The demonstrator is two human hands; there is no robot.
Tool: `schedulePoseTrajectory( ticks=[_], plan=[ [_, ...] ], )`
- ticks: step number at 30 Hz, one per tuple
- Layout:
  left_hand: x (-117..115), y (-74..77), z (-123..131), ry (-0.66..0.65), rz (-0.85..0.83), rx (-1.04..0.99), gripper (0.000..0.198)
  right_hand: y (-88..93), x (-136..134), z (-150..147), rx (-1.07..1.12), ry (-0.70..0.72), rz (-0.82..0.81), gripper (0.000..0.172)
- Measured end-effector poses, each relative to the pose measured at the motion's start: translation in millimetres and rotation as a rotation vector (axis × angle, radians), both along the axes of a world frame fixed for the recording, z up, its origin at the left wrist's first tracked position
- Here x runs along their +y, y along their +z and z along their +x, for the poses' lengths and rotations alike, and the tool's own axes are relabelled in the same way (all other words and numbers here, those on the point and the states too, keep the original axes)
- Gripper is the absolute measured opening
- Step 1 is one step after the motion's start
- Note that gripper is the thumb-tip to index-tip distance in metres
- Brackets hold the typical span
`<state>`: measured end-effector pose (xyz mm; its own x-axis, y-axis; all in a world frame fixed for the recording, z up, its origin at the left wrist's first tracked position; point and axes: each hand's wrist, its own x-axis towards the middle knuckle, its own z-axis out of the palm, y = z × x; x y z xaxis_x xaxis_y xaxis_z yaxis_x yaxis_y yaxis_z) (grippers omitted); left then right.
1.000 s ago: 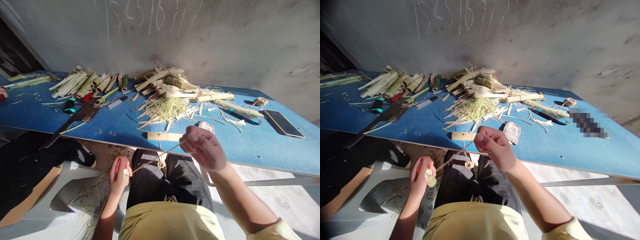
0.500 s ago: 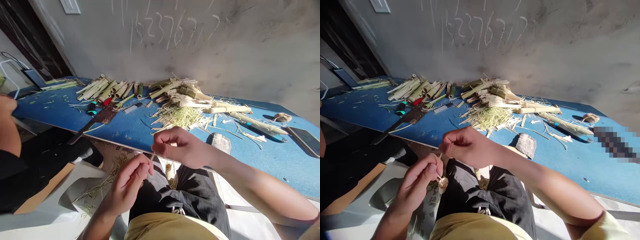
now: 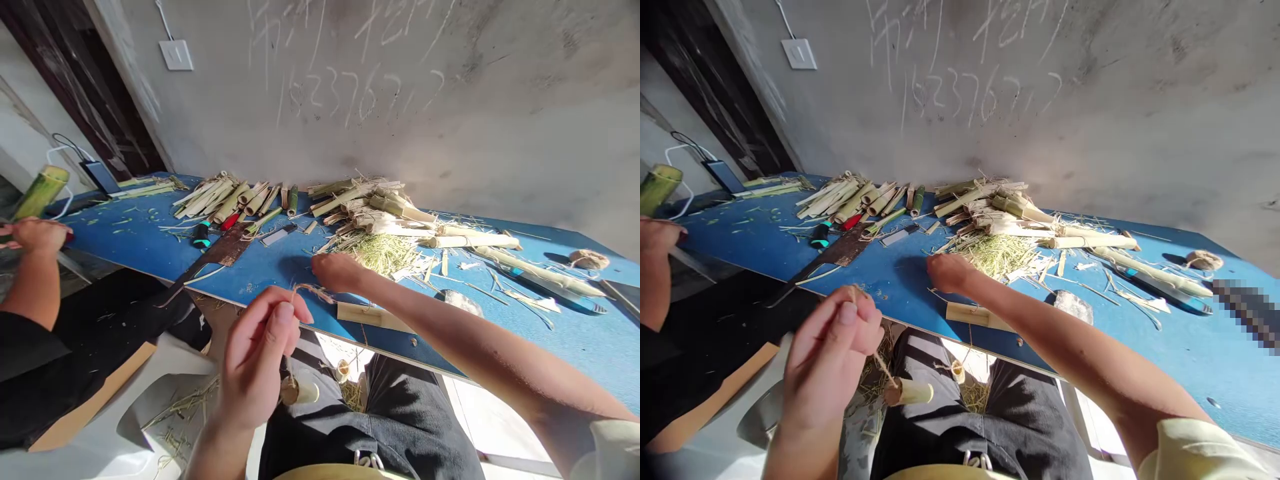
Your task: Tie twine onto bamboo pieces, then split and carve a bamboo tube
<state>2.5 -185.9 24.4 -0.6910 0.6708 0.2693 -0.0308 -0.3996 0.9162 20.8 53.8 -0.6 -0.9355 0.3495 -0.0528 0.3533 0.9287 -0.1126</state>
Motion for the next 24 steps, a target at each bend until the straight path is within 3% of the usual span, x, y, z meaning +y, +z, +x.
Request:
schedulePoseTrajectory(
  ticks=[6, 9, 15, 18, 24],
  plan=[
    [15.2, -40.0, 26.5, -0.104, -0.077, -0.081, 0.051, 11.4, 13.9, 18.2, 0.234, -0.003, -0.331, 0.023],
    [18.4, -50.9, 27.7, -0.122, -0.072, -0.132, 0.049, 18.6, 11.7, 33.3, 0.287, 0.011, -0.494, 0.032],
    [18.2, -54.2, 21.1, 0.029, -0.091, -0.13, 0.041, 24.6, -29.9, 87.2, 0.489, 0.04, -1.176, 0.053],
    [14.1, -55.8, 24.7, 0.099, -0.179, 0.022, 0.043, 25.2, -56.9, 115.6, 0.517, 0.021, -1.217, 0.052],
    [18.4, -46.3, 30.9, 0.129, -0.242, 0.169, 0.038, 19.1, -89.8, 151.7, 0.513, -0.02, -1.052, 0.031]
  ],
)
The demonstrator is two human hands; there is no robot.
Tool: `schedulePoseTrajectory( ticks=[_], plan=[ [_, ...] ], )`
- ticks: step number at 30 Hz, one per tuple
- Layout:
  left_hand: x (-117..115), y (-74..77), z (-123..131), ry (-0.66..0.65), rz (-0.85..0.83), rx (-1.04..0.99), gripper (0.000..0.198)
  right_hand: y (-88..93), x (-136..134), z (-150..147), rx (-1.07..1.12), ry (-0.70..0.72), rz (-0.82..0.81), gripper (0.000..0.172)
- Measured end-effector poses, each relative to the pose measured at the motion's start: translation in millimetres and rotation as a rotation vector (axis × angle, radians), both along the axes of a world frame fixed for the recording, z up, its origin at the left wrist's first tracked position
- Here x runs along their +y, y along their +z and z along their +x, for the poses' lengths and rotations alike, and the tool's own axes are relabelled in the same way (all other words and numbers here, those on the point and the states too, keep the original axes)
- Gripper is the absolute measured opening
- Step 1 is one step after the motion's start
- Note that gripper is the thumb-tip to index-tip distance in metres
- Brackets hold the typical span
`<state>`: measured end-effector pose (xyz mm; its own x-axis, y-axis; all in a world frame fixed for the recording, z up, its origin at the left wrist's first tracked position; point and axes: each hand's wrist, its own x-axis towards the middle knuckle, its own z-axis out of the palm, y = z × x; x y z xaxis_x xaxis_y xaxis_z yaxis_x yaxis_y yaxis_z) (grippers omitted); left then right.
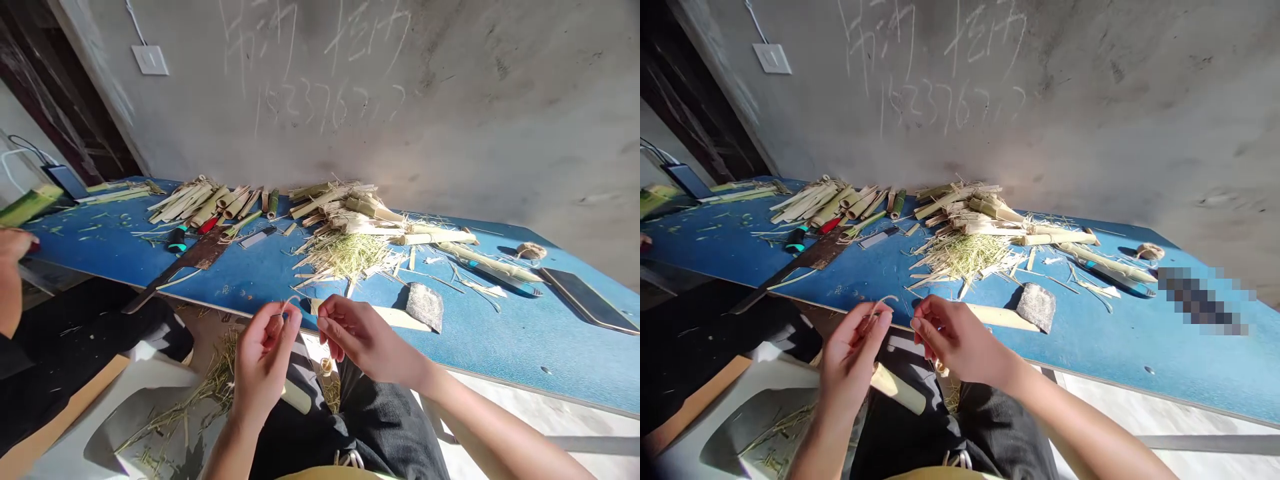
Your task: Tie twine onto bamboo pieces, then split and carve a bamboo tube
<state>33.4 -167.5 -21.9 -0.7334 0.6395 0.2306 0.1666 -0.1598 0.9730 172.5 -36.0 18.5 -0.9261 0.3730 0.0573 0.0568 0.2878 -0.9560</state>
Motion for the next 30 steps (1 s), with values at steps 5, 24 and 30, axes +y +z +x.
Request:
schedulePoseTrajectory(
  ticks=[5, 24, 30],
  plan=[
    [6.8, 5.6, -2.9, -0.032, -0.01, 0.047, 0.04, -5.9, -8.8, 15.5, -0.042, 0.022, 0.177, 0.02],
    [-4.4, -24.9, -39.0, -0.034, -0.051, 0.169, 0.033, -18.8, 3.9, -14.0, 0.122, 0.073, 0.856, 0.024],
    [-0.8, -37.8, -40.8, -0.094, -0.024, -0.038, 0.032, -22.9, 17.8, -20.3, 0.165, 0.077, 0.907, 0.021]
  ],
)
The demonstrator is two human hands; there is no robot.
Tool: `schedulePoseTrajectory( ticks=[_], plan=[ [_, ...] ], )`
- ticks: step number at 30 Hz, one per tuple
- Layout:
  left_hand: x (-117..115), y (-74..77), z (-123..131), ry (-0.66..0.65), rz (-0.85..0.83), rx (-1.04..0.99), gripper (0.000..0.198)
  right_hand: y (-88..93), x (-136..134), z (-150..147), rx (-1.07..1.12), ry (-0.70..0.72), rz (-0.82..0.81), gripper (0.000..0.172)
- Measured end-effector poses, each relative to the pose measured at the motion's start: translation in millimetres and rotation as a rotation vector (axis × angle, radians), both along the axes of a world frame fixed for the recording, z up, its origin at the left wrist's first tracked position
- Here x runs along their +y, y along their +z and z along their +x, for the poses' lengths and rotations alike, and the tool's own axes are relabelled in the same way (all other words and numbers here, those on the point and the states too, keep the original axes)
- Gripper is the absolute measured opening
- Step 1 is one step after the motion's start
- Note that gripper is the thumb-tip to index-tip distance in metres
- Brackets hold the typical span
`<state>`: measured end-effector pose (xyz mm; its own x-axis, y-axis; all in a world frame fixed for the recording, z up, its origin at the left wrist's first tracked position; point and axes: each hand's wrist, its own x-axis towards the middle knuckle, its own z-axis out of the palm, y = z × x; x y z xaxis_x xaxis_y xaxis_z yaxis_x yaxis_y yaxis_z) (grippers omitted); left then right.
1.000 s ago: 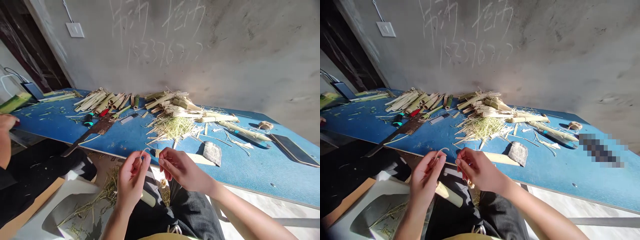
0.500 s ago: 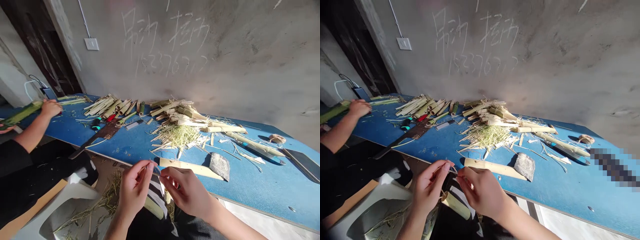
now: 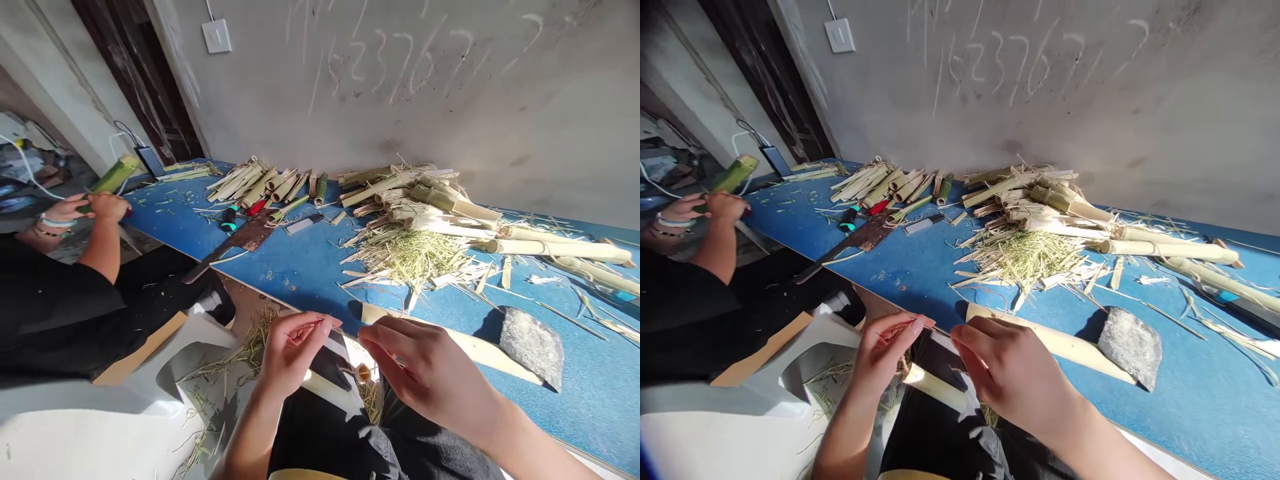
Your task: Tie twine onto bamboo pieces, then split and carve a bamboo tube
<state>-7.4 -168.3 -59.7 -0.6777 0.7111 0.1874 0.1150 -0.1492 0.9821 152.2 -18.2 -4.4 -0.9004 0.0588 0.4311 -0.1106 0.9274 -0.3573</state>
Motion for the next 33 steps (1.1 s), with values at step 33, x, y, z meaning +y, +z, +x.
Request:
schedulePoseTrajectory(
  ticks=[33],
  plan=[
    [2.7, -18.6, 0.6, 0.249, -0.036, 0.067, 0.017, -0.4, -1.1, -16.0, 0.006, -0.117, -0.393, 0.009]
  ],
)
